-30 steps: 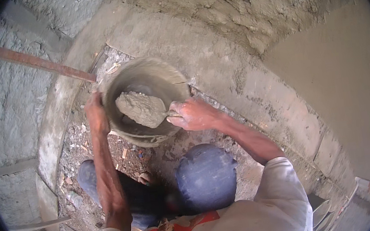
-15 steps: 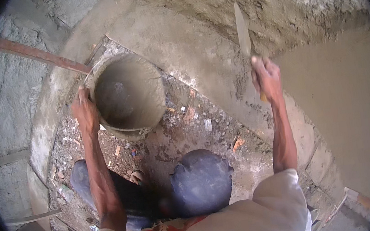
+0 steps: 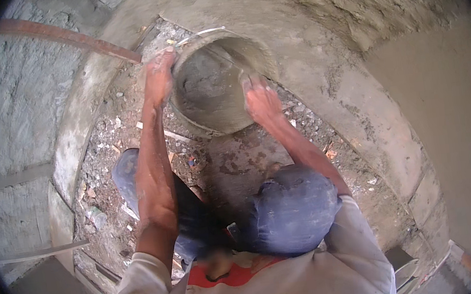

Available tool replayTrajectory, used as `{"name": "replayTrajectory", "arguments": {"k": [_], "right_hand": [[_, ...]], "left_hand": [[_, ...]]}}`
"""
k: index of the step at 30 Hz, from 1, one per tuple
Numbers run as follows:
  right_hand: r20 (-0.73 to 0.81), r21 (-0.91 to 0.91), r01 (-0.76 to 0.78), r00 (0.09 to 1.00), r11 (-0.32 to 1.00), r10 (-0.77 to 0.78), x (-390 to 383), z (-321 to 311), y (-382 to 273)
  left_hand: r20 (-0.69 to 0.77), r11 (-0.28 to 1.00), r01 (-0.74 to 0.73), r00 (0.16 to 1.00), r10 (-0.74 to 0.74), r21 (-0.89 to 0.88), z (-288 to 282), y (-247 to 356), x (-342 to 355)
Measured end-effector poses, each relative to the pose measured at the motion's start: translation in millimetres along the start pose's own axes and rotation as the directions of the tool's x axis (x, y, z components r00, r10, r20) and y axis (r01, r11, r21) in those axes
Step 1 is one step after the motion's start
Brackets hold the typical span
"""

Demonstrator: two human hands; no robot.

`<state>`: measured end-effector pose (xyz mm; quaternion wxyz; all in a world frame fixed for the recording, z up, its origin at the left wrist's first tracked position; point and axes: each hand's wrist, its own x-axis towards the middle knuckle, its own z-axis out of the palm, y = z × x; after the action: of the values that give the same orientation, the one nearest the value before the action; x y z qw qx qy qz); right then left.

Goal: The person uses a trowel to mix plaster in a bucket and then applies the mixture to the rough surface of a wall.

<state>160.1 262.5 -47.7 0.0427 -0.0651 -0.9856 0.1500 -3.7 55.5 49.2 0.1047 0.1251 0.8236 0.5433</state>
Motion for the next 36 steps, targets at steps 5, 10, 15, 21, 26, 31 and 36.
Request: {"name": "replayTrajectory", "arguments": {"k": [5, 10, 15, 21, 26, 31, 36], "right_hand": [[0.221, -0.217, 0.359, 0.924, 0.908, -0.313, 3, 16, -3], [0.335, -0.171, 0.343, 0.902, 0.924, -0.273, 8, -16, 15], [0.208, -0.279, 0.231, 0.962, 0.932, -0.176, -1, 7, -2], [0.326, -0.278, 0.193, 0.940, 0.941, -0.097, -8, -19, 12], [0.280, -0.304, 0.001, 0.956, 0.953, 0.089, 0, -46, -1], [0.372, -0.314, 0.044, 0.925, 0.948, 0.081, -18, -59, -4], [0.364, -0.174, 0.048, 0.931, 0.983, 0.019, -33, -86, -12]], "left_hand": [[-0.026, 0.993, -0.092, 0.996, 0.091, -0.075, 1, -8, -11], [-0.013, 0.994, -0.026, 1.000, 0.025, -0.106, -7, -24, -14], [-0.053, 0.998, -0.056, 0.997, 0.055, -0.011, 15, 1, -16], [-0.070, 0.994, -0.086, 0.993, 0.090, 0.069, 20, 18, -28], [0.006, 0.944, -0.292, 0.956, 0.295, 0.154, 31, 48, -46], [-0.010, 0.904, -0.425, 0.905, 0.426, 0.054, 33, 70, -62], [0.034, 0.850, -0.526, 0.850, 0.525, 0.026, 24, 98, -78]]}}
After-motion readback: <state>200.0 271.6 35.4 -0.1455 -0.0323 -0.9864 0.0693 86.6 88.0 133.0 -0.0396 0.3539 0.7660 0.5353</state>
